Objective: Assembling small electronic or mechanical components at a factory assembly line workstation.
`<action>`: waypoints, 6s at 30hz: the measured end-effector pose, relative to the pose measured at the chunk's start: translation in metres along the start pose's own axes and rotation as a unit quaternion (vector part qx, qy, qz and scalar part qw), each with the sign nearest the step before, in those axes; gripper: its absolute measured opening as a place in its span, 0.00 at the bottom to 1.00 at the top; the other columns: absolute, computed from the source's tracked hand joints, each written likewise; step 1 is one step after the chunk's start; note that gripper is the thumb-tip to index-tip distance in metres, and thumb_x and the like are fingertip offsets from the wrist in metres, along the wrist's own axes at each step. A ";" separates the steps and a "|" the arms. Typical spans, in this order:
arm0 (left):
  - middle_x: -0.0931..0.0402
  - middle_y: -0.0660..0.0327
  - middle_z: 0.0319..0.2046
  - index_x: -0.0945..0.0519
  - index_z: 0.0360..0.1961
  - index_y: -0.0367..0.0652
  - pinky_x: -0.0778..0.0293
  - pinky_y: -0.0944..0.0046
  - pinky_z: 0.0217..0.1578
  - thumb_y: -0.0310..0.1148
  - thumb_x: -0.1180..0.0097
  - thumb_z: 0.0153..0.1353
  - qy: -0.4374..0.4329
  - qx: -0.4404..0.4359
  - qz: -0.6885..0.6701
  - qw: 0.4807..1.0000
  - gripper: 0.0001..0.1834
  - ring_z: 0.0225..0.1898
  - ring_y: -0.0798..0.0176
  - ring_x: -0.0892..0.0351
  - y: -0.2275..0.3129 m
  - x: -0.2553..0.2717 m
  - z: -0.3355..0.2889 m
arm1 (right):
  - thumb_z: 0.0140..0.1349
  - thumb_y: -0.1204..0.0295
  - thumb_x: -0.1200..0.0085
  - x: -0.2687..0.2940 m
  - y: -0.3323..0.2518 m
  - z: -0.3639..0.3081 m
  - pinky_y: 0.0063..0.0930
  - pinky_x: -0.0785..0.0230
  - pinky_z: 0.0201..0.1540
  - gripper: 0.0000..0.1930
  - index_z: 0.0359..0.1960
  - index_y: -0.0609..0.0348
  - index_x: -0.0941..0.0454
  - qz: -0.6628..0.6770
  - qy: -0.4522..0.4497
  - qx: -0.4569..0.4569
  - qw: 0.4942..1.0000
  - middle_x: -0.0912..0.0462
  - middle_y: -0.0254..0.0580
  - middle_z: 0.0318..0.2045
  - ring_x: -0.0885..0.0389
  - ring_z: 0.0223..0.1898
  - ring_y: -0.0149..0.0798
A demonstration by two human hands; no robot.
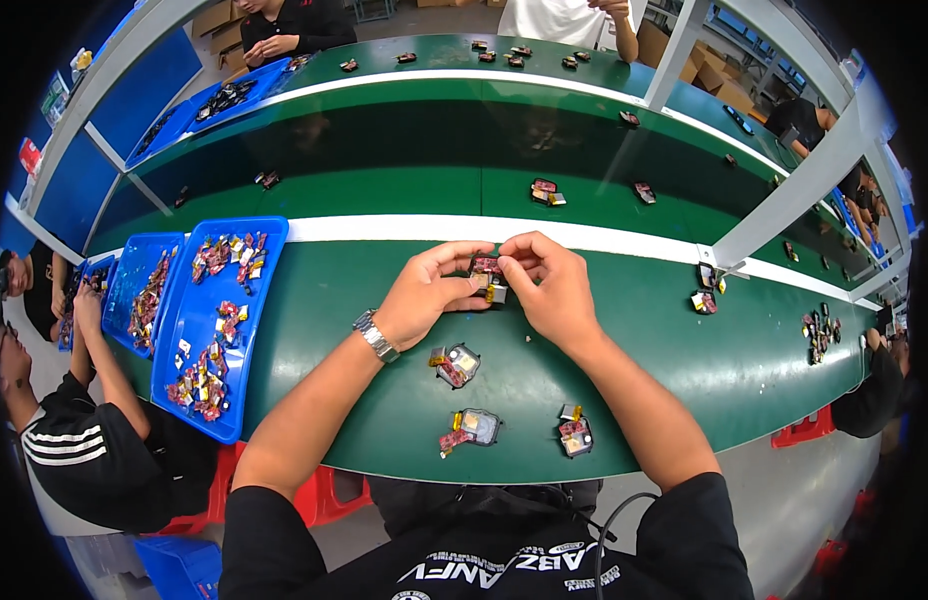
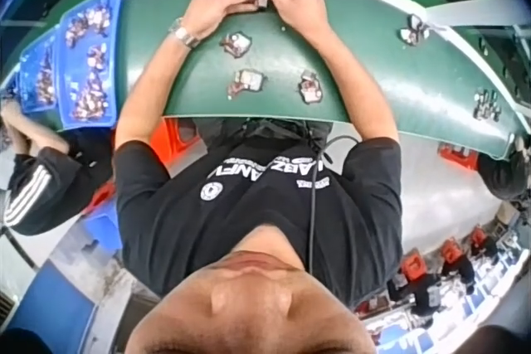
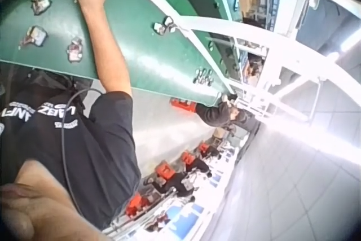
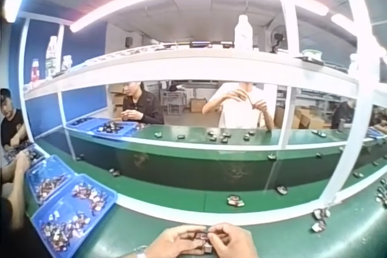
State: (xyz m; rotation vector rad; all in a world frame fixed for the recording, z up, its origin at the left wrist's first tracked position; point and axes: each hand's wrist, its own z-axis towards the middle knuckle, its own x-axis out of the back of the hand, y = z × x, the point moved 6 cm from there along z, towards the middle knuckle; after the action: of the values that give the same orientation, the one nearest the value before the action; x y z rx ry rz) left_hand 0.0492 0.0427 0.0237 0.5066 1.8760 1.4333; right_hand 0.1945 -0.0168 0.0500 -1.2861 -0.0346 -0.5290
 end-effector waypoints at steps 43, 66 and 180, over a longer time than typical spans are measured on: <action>0.26 0.53 0.54 0.34 0.59 0.37 0.21 0.61 0.55 0.14 0.54 0.63 -0.012 0.000 0.037 0.999 0.23 0.53 0.63 0.22 -0.006 -0.002 0.000 | 0.54 0.75 0.37 -0.004 -0.014 -0.002 0.37 0.29 0.54 0.06 0.34 0.55 0.18 -0.189 -0.156 0.219 0.944 0.28 0.40 0.54 0.31 0.58 0.46; 0.25 0.53 0.54 0.33 0.57 0.39 0.22 0.53 0.57 0.23 0.48 0.67 -0.075 -0.004 -0.060 0.995 0.18 0.56 0.59 0.23 -0.010 -0.005 -0.001 | 0.56 0.75 0.39 -0.001 -0.017 -0.015 0.34 0.25 0.48 0.04 0.33 0.60 0.18 -0.098 -0.062 0.174 0.978 0.23 0.40 0.49 0.27 0.53 0.44; 0.24 0.52 0.52 0.32 0.57 0.38 0.22 0.55 0.56 0.26 0.49 0.69 -0.042 -0.051 -0.098 0.993 0.16 0.54 0.60 0.22 -0.007 0.001 -0.001 | 0.48 0.80 0.37 -0.004 -0.046 -0.022 0.31 0.25 0.34 0.11 0.35 0.59 0.18 -0.193 0.062 0.294 0.934 0.23 0.38 0.37 0.22 0.39 0.41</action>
State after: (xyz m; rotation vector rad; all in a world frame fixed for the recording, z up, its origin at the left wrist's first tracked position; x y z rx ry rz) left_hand 0.0484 0.0403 0.0175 0.3184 1.7250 1.3472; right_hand 0.1674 -0.0442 0.0833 -0.6531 -0.3230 -0.8612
